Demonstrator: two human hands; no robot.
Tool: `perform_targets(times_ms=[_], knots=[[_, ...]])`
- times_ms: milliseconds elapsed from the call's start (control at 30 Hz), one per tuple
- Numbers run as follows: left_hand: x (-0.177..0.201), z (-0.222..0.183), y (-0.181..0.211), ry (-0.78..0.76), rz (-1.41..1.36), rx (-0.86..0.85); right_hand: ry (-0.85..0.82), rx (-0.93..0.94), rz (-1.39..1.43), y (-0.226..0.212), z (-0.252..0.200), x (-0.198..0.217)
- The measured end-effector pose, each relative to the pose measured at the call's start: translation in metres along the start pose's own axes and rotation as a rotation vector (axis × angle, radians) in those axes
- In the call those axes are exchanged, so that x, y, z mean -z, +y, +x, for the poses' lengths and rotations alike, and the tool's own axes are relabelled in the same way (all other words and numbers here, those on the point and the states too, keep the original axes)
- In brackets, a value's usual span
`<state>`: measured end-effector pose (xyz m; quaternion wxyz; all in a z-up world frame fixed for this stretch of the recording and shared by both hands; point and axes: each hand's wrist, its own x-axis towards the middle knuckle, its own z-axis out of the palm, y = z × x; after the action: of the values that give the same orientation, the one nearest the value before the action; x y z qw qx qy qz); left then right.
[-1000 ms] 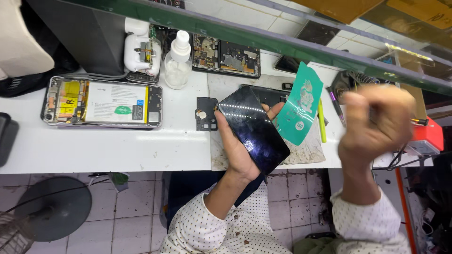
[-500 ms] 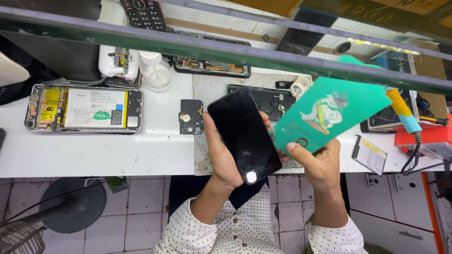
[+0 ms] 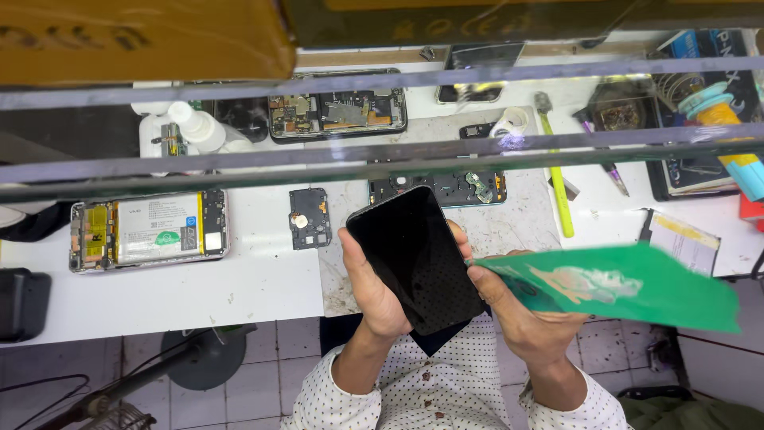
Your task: The person uses a green plastic card to pry and separate the screen assembly from the smartphone's frame. They work along the edges of the device, then flip it to inspect the internal components and ribbon cables.
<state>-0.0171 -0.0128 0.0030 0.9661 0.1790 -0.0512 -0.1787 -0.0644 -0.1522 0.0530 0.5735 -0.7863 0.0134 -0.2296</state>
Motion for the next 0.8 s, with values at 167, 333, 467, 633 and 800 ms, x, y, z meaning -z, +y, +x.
perform_targets(times_ms=[167,333,467,633,800], knots=[[0.006,-0.003,-0.007,-0.177,0.057,-0.045,0.004,0.028,-0.051,0.009,-0.005,0.005],[0.003,-0.004,-0.007,-0.108,0.065,-0.014,-0.007,0.165,-0.049,0.018,0.000,0.009],[0.001,-0.008,-0.007,-0.079,0.110,-0.022,-0.004,0.106,0.003,0.023,-0.004,0.010],[-0.001,-0.010,-0.007,-0.033,0.139,-0.036,0.016,0.062,0.042,0.027,-0.006,0.006],[-0.002,-0.006,-0.009,-0.046,0.119,-0.084,-0.079,-0.028,0.168,0.020,0.009,0.014]])
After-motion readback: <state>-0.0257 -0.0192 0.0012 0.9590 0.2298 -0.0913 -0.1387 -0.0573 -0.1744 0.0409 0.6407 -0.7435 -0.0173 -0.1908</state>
